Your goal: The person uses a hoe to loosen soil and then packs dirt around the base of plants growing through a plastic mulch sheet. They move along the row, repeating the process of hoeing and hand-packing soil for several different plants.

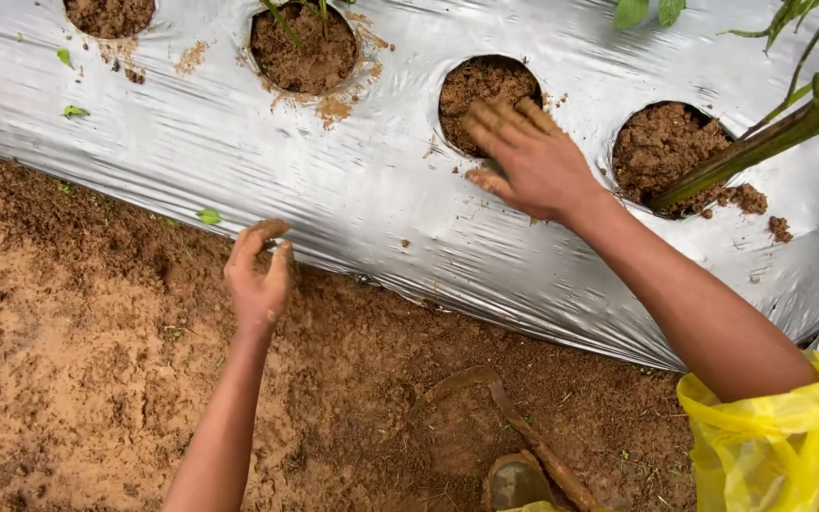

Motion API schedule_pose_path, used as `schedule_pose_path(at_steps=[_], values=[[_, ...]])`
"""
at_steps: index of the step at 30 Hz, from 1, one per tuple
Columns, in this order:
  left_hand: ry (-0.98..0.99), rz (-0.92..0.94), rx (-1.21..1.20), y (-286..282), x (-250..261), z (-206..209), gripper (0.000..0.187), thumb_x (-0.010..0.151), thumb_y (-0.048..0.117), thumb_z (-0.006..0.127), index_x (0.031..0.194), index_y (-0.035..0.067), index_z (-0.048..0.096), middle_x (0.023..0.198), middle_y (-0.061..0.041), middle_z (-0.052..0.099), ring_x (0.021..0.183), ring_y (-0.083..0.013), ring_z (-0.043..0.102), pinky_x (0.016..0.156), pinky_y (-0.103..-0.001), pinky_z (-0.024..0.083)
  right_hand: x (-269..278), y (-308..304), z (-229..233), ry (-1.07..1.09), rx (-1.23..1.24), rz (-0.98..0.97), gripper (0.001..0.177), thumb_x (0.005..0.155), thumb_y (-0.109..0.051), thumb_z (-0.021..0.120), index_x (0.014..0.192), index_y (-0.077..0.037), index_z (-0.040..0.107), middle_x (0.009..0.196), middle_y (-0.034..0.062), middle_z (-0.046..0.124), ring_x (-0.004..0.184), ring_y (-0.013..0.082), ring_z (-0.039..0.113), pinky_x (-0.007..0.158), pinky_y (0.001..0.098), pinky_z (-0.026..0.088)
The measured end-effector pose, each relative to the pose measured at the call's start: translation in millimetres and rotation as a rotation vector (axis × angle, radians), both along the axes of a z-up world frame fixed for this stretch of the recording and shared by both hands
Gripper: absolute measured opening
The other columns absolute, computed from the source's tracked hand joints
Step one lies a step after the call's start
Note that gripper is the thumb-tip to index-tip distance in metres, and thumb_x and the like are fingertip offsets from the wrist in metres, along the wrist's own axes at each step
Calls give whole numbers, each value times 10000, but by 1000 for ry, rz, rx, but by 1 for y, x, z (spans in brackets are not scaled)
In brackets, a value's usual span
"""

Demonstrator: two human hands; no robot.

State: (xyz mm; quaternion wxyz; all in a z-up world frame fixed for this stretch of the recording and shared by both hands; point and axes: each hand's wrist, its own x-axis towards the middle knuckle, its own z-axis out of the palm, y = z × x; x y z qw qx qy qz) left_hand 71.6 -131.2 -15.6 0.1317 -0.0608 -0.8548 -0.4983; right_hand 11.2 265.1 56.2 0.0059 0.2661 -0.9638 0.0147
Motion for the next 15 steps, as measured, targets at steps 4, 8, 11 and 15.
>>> schedule_pose_path(at_steps=[4, 8, 11, 15], values=[[-33, 17, -2, -3, -1, 2, 242, 941, -59, 551, 1141, 27, 658, 1169, -119, 664, 1095, -238, 627, 997, -331, 570, -12, 1, 6, -167, 107, -117, 789, 995, -716, 66, 1591, -224, 223, 1658, 101, 187, 1524, 270, 106, 1240, 485, 4], [-26, 23, 54, -8, -3, 3, 230, 965, -69, 539, 1146, 9, 657, 1187, -142, 645, 897, -189, 610, 708, -255, 564, -15, -11, 2, 33, 75, -86, 731, 1049, -654, 200, 1561, -161, 371, 1609, 110, 376, 1473, 298, 333, 1222, 518, 148], [23, 26, 12, -9, -8, -1, 229, 953, -61, 542, 1140, 5, 656, 1184, -150, 665, 1074, -256, 651, 953, -341, 600, -26, -18, -12, 174, 41, -11, 720, 1075, -629, 200, 1602, -151, 313, 1630, 103, 354, 1500, 283, 290, 1225, 502, 138], [-43, 51, 22, -5, -12, -3, 225, 958, -35, 554, 1155, 24, 645, 1182, -121, 659, 1090, -239, 629, 977, -329, 582, -44, -22, -27, 127, 124, -18, 794, 1024, -708, 131, 1581, -180, 334, 1677, -28, 226, 1534, 277, 201, 1212, 599, 74]])
